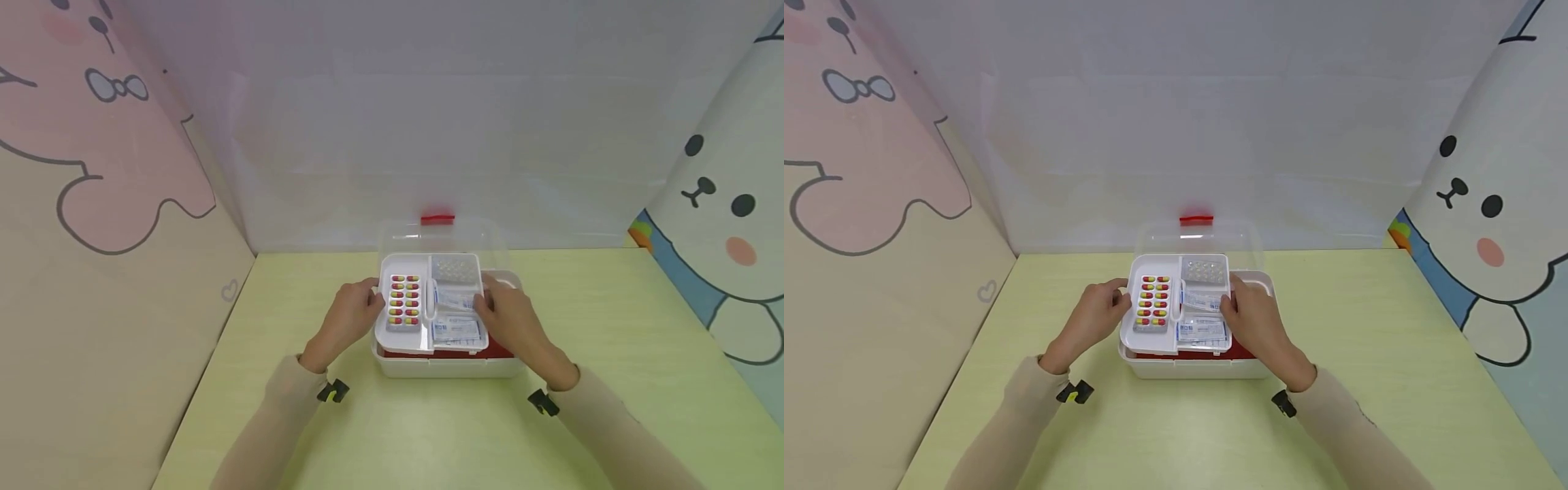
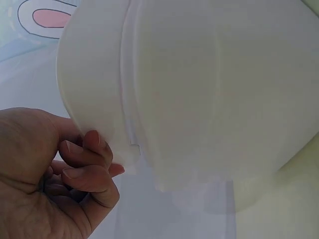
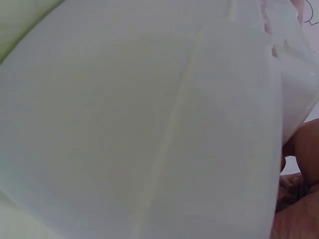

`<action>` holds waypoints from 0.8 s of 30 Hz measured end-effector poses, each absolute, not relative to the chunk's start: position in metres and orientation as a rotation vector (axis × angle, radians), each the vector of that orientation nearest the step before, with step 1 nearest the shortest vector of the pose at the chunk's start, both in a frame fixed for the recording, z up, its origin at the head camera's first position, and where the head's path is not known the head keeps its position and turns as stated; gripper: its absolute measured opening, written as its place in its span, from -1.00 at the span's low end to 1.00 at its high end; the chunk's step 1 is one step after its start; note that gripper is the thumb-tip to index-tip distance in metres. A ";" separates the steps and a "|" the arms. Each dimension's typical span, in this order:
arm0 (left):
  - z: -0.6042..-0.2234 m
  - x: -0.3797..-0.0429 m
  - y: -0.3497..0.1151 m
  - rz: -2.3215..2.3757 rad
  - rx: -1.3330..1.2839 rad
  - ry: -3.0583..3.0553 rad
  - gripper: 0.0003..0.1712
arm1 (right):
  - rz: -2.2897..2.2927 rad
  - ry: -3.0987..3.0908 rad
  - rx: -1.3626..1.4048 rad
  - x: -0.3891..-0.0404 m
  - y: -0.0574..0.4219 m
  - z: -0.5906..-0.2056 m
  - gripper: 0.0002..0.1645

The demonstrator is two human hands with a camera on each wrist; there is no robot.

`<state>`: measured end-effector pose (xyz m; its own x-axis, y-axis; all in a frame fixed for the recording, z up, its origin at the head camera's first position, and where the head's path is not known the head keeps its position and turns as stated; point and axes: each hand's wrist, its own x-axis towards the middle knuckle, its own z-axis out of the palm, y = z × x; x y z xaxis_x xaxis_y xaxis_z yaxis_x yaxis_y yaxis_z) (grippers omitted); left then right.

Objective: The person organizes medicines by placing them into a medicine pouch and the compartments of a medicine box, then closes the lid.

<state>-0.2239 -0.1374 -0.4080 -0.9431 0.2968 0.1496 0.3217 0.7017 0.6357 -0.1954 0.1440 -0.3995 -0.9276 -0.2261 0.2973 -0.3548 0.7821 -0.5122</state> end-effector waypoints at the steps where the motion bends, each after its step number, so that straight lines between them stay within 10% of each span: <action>1: -0.411 -0.223 -0.138 -1.079 -0.521 -2.873 -0.61 | 0.841 -2.746 0.466 -0.196 0.144 -0.402 -0.55; 24: -0.421 -0.210 -0.133 -0.857 -0.595 -2.924 -0.69 | 0.646 -2.763 0.521 -0.198 0.140 -0.417 -0.63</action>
